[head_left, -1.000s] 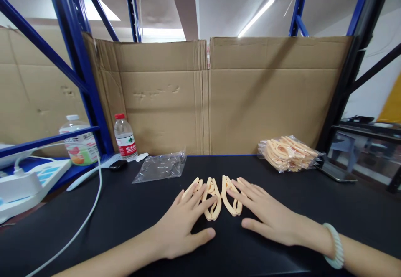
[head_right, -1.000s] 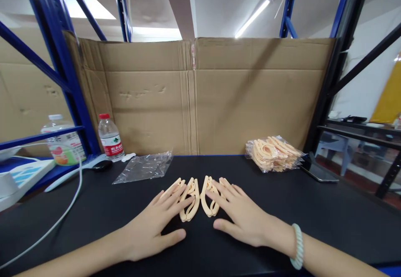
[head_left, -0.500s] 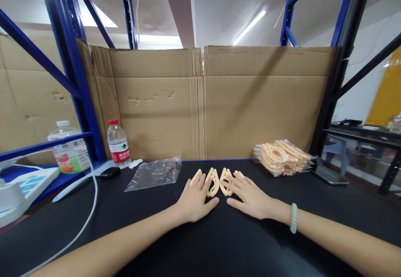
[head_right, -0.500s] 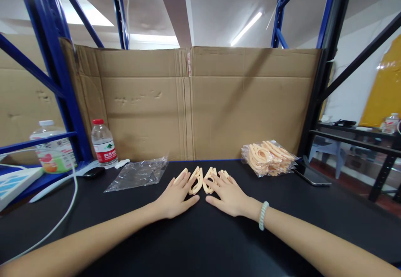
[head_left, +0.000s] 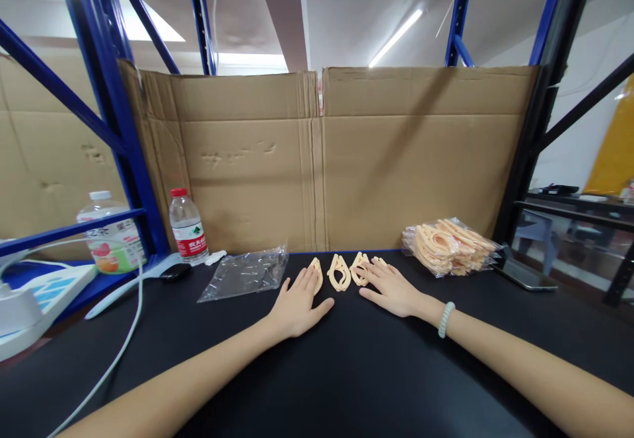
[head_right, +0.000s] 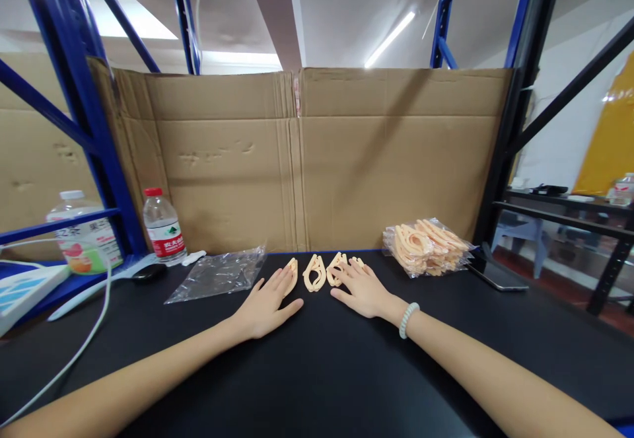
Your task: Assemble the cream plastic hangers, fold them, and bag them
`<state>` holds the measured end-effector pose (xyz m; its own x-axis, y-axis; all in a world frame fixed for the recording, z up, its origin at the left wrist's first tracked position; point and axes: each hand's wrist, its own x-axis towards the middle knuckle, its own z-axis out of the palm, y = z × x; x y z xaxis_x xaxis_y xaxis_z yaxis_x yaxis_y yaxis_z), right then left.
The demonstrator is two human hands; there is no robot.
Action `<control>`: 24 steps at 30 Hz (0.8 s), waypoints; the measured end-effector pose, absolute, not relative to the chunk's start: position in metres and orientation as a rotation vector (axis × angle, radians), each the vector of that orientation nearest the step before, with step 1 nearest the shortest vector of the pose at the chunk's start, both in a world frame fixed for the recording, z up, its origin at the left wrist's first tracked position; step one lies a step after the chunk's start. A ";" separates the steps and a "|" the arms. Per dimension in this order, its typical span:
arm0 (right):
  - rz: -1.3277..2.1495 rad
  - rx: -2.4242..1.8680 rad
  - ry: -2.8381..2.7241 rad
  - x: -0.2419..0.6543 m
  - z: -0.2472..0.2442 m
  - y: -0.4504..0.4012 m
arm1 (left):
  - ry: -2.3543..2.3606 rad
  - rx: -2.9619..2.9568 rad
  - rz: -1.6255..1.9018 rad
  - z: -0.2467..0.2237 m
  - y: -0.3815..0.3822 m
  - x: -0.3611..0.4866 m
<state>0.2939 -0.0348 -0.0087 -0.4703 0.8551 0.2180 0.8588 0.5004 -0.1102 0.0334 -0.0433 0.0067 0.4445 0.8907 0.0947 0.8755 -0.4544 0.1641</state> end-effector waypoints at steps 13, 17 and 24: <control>-0.335 -1.345 -2.385 0.293 -0.012 -0.041 | 1.764 2.533 0.406 -0.003 -0.046 0.037; -0.477 -1.245 -2.268 0.290 -0.007 -0.046 | 1.802 2.478 0.504 -0.005 -0.039 0.034; -0.481 -1.129 -2.308 0.281 -0.006 -0.050 | 1.589 2.613 0.540 0.001 -0.016 0.018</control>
<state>0.2814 -0.0504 -0.0056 -0.5164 0.6185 0.5923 0.8036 0.5890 0.0855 0.0178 -0.0160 0.0010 0.4157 0.8672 0.2740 0.8546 -0.4755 0.2084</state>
